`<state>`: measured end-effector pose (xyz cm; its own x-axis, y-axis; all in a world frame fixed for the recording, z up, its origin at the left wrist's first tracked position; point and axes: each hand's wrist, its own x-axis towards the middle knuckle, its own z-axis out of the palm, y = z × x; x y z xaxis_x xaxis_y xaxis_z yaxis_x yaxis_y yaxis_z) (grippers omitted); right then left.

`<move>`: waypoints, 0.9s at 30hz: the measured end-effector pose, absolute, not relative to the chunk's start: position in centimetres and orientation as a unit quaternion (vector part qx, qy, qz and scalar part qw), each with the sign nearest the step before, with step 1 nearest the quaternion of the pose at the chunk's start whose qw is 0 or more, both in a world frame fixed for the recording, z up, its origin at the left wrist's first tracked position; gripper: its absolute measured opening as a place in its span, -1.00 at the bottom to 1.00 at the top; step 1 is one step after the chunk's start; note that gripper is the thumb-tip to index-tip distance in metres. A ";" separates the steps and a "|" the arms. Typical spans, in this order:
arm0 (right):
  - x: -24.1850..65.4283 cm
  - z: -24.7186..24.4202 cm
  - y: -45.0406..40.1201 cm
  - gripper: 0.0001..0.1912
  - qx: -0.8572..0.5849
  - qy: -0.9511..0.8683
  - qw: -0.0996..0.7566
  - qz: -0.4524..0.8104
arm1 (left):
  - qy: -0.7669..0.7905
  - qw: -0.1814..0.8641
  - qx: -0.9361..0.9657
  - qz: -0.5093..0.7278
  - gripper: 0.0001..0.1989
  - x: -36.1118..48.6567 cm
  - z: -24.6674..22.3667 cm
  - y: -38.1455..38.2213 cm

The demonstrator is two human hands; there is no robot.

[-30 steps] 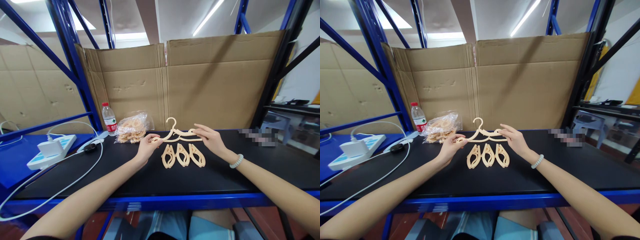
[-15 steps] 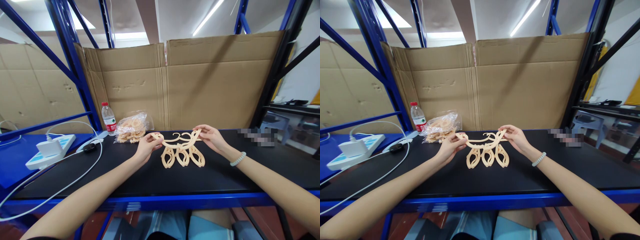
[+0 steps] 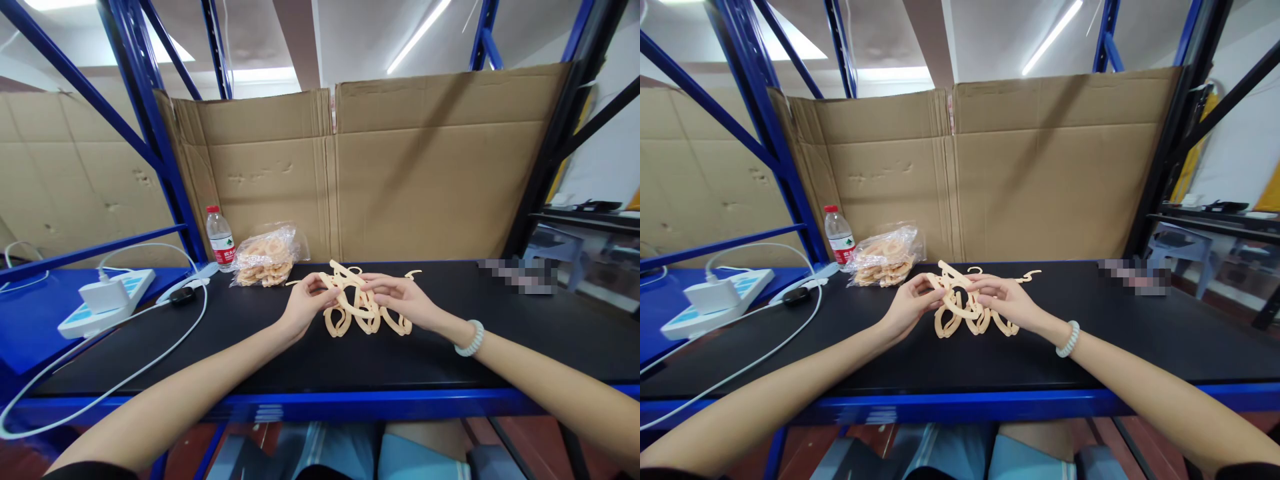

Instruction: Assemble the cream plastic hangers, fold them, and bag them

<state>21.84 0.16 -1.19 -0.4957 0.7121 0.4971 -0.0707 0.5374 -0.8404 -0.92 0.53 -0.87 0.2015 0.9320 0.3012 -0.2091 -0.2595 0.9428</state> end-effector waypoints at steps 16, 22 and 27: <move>21.9 -0.7 -0.3 -0.61 -0.161 -0.806 0.368 0.436 | 0.358 0.527 0.593 0.492 -0.67 -1.6 -0.1 1.2; 24.1 -1.3 2.3 -0.66 -0.251 -0.742 0.470 0.407 | 0.511 0.457 0.639 0.348 -0.81 -5.3 2.2 4.1; 26.9 -2.2 5.2 -0.67 -0.350 -0.647 0.554 0.390 | 0.564 0.443 0.650 0.251 -0.79 -7.7 2.5 6.1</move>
